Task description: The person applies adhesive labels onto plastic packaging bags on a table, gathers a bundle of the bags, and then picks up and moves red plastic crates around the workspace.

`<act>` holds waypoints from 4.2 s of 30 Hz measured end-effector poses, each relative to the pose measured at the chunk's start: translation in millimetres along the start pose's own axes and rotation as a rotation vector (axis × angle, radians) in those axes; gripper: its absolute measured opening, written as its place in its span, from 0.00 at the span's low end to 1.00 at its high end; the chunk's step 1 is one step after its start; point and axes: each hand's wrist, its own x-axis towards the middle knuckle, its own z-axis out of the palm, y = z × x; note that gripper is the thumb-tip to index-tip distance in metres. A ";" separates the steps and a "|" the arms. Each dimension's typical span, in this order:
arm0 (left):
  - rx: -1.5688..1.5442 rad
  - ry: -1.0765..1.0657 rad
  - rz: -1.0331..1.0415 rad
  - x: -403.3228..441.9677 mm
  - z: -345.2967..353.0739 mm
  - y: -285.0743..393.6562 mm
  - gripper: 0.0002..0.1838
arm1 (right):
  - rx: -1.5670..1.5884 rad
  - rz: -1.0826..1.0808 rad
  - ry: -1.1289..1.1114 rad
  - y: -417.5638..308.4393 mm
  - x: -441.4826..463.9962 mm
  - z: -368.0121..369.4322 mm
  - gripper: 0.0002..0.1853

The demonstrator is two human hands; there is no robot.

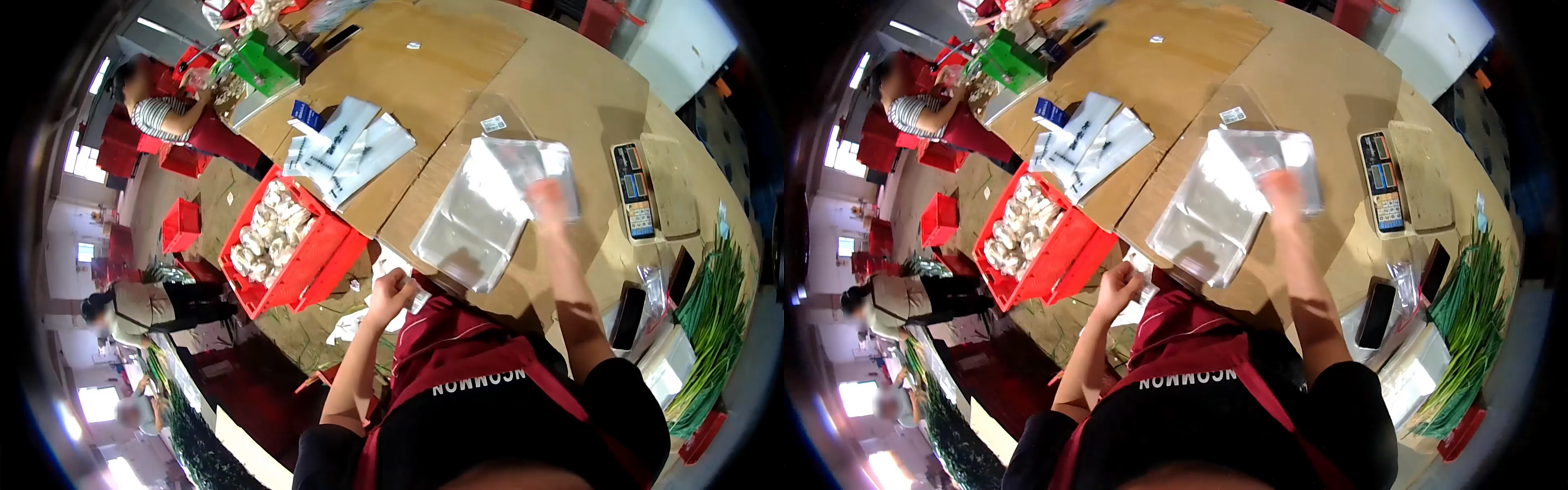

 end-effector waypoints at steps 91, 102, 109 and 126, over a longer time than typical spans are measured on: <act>-0.264 -0.172 0.056 19.0 32.6 11.6 0.02 | -0.943 -0.787 -0.606 29.9 -79.8 34.4 0.09; -0.291 -0.199 0.010 17.4 37.2 -3.2 0.04 | -0.796 -0.672 -0.478 31.8 -79.6 44.6 0.06; -0.290 -0.158 -0.025 11.6 36.2 -20.7 0.05 | -0.863 -0.799 -0.610 20.0 -82.5 23.5 0.07; -0.226 -0.382 0.121 26.5 62.2 1.5 0.05 | -0.196 -0.077 -0.761 -25.8 -105.2 18.9 0.07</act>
